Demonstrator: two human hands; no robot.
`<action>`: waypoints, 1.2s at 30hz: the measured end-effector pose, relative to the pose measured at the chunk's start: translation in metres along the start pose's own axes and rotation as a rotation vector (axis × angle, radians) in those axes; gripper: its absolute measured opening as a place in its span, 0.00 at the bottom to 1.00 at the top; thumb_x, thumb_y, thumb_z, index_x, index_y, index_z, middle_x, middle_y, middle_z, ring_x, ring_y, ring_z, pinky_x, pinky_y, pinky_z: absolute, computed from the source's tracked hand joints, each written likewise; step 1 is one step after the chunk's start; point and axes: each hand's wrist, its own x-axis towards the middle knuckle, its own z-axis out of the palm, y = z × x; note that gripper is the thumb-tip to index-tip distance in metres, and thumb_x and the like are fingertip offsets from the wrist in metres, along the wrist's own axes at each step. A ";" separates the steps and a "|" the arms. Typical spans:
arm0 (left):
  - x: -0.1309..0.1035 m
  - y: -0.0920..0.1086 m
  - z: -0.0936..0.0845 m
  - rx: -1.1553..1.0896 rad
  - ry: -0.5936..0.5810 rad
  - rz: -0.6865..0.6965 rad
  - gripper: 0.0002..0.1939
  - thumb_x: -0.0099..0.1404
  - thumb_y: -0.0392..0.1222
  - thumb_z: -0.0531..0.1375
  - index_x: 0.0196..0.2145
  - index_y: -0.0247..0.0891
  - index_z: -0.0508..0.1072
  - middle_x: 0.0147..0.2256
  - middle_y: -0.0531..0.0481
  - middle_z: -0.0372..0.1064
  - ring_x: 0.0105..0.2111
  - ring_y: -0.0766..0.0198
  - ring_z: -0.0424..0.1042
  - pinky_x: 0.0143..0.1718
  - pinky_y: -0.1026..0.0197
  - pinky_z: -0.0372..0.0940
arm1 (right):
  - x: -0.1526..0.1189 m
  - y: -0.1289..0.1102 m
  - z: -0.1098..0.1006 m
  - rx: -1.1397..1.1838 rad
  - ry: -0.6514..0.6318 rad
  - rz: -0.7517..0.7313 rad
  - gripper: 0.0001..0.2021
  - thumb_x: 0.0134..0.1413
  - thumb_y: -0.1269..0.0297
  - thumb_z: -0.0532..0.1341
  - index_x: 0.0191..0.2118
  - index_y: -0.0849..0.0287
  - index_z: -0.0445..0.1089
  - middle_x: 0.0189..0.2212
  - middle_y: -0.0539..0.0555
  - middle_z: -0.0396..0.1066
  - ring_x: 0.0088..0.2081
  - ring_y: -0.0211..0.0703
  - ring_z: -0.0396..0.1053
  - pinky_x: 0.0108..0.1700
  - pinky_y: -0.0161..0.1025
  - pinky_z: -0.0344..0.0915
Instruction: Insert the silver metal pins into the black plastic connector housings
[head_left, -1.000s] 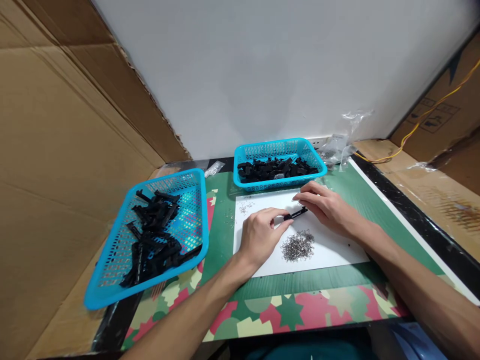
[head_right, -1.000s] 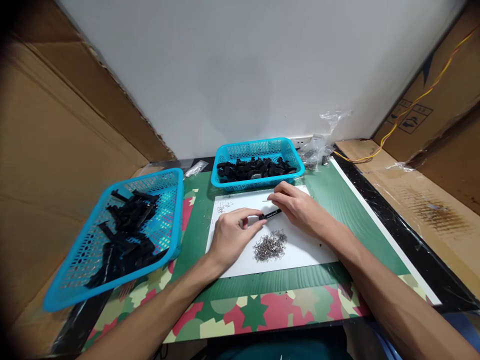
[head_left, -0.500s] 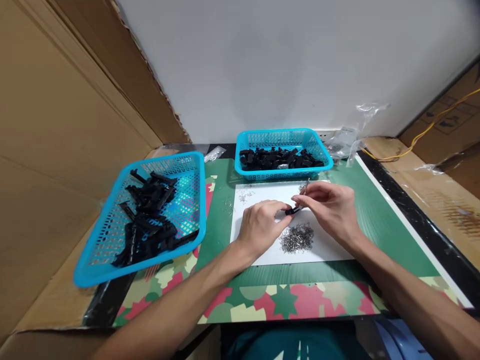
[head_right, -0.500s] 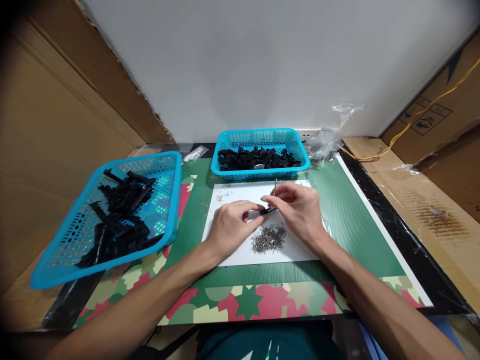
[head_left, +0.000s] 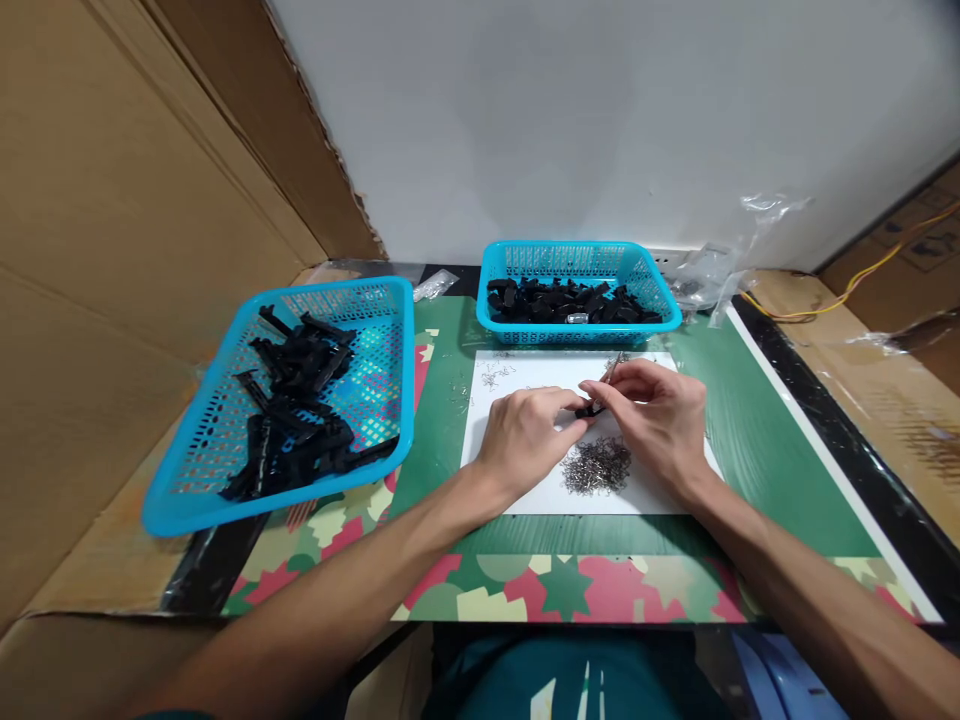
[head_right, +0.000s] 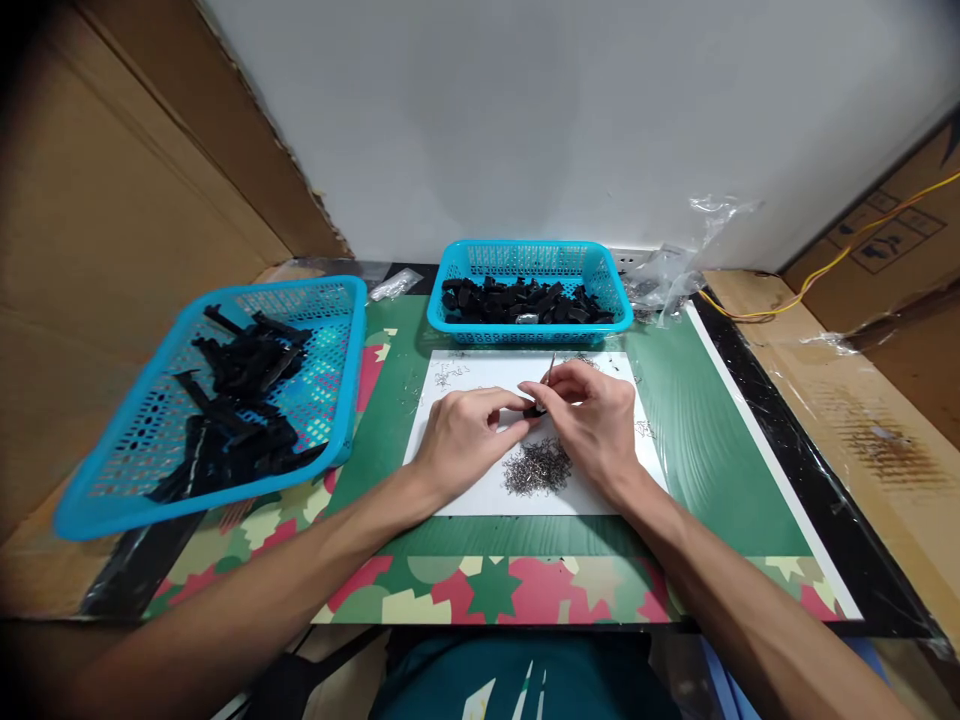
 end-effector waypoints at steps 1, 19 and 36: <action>0.000 0.000 0.000 0.013 0.004 0.004 0.07 0.64 0.37 0.69 0.41 0.42 0.84 0.37 0.52 0.84 0.31 0.61 0.79 0.34 0.60 0.69 | -0.001 0.000 0.000 -0.006 0.000 -0.016 0.11 0.58 0.58 0.71 0.29 0.57 0.74 0.23 0.49 0.78 0.24 0.40 0.77 0.25 0.33 0.69; 0.000 0.001 -0.004 -0.017 0.017 -0.004 0.09 0.64 0.34 0.68 0.43 0.42 0.83 0.39 0.51 0.84 0.34 0.59 0.80 0.40 0.58 0.73 | 0.004 -0.004 -0.002 0.026 -0.127 0.050 0.11 0.62 0.58 0.68 0.29 0.56 0.75 0.25 0.50 0.80 0.25 0.42 0.78 0.30 0.37 0.72; 0.039 0.013 -0.059 0.038 0.292 -0.196 0.09 0.68 0.48 0.66 0.42 0.42 0.79 0.36 0.50 0.81 0.34 0.59 0.78 0.35 0.60 0.67 | 0.030 0.031 -0.030 -0.051 0.162 -0.057 0.10 0.67 0.61 0.62 0.44 0.57 0.79 0.37 0.56 0.85 0.36 0.52 0.84 0.37 0.43 0.78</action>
